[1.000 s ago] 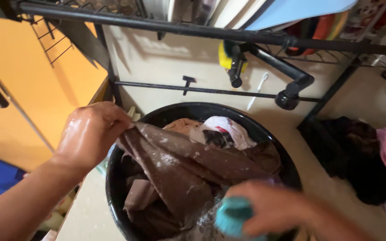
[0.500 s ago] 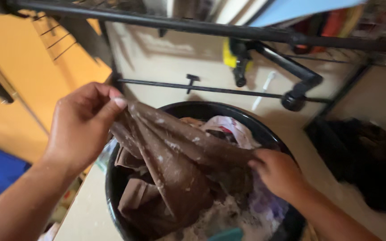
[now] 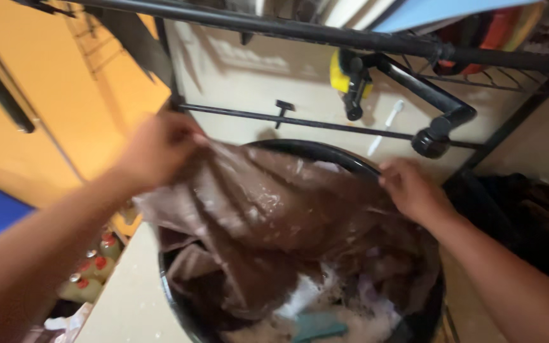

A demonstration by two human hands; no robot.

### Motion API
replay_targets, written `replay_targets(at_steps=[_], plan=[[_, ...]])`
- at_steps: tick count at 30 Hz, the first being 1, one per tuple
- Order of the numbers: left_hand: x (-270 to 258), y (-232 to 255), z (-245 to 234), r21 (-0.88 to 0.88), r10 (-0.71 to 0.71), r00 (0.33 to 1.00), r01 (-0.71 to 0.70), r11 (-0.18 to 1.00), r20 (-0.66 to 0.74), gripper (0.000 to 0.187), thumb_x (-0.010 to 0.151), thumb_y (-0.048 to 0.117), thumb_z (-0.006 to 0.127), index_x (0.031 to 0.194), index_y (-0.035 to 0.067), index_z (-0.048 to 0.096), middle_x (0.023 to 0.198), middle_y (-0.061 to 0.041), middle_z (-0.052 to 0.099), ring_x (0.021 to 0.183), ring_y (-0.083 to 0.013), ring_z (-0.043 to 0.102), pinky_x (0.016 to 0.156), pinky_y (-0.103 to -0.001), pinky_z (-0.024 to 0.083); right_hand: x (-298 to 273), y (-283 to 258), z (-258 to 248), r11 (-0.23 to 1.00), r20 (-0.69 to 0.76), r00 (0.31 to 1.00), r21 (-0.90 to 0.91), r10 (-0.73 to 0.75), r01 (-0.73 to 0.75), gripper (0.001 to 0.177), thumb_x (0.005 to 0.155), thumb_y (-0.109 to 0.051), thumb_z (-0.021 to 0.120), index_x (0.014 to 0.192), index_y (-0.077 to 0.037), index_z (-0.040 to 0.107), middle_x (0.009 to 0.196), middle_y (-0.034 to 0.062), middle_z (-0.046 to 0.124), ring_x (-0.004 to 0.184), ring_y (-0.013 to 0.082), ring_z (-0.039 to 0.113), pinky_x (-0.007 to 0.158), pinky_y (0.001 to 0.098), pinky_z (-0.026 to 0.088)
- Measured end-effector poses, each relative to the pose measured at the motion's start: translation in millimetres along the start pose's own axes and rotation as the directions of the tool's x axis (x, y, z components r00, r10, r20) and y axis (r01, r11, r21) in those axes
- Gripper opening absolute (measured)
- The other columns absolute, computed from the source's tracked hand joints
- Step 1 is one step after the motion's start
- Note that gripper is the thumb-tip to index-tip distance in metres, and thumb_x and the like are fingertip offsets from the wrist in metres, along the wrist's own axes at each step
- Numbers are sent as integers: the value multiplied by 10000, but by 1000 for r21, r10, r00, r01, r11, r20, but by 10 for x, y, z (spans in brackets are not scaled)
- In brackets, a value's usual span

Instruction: The person hand washes a brown garment in a black basin filled with soapy water, using a blue scrub brush to scrub the fabric, then rinses and wrings it out. The person repeats the process with a second light-colored garment.

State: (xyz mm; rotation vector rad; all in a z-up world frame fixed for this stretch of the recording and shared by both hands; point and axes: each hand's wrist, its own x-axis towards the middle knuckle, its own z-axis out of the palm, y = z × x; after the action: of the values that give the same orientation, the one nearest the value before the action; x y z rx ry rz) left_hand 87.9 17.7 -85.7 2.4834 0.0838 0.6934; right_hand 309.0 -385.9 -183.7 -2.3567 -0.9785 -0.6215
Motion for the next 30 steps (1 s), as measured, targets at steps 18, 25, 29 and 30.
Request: replay_targets(at_steps=[18,25,29,30], plan=[[31,-223,88,270,-19,981,-35,962,195,143,787,150,765,893,75,703,841,-131,738,869,-357,699,795,-451,539,-316,-170,228,970,320,930,-213,180,-114,217,754,-238,743,926,-126,815,970,115,745,950,335,702,849,444,553],[35,-125,75,253,-72,981,25,967,179,94,803,130,736,883,83,727,851,-123,756,883,-343,712,801,-436,550,-213,-149,315,964,421,872,-195,249,-181,160,783,-228,718,882,-144,811,951,85,764,934,315,721,840,431,558],[62,-75,75,260,-80,982,34,965,171,91,810,136,726,887,92,740,876,-118,766,900,-347,708,806,-438,549,-241,-29,330,991,334,935,-99,122,-94,120,821,-162,640,854,-103,739,921,109,750,940,334,712,837,431,550],[55,-61,72,261,-88,982,41,965,169,92,809,139,724,887,94,742,886,-112,770,904,-346,707,805,-439,548,-263,22,322,996,273,958,-49,90,-79,113,839,-145,619,870,-85,709,917,126,743,939,344,712,838,429,550]])
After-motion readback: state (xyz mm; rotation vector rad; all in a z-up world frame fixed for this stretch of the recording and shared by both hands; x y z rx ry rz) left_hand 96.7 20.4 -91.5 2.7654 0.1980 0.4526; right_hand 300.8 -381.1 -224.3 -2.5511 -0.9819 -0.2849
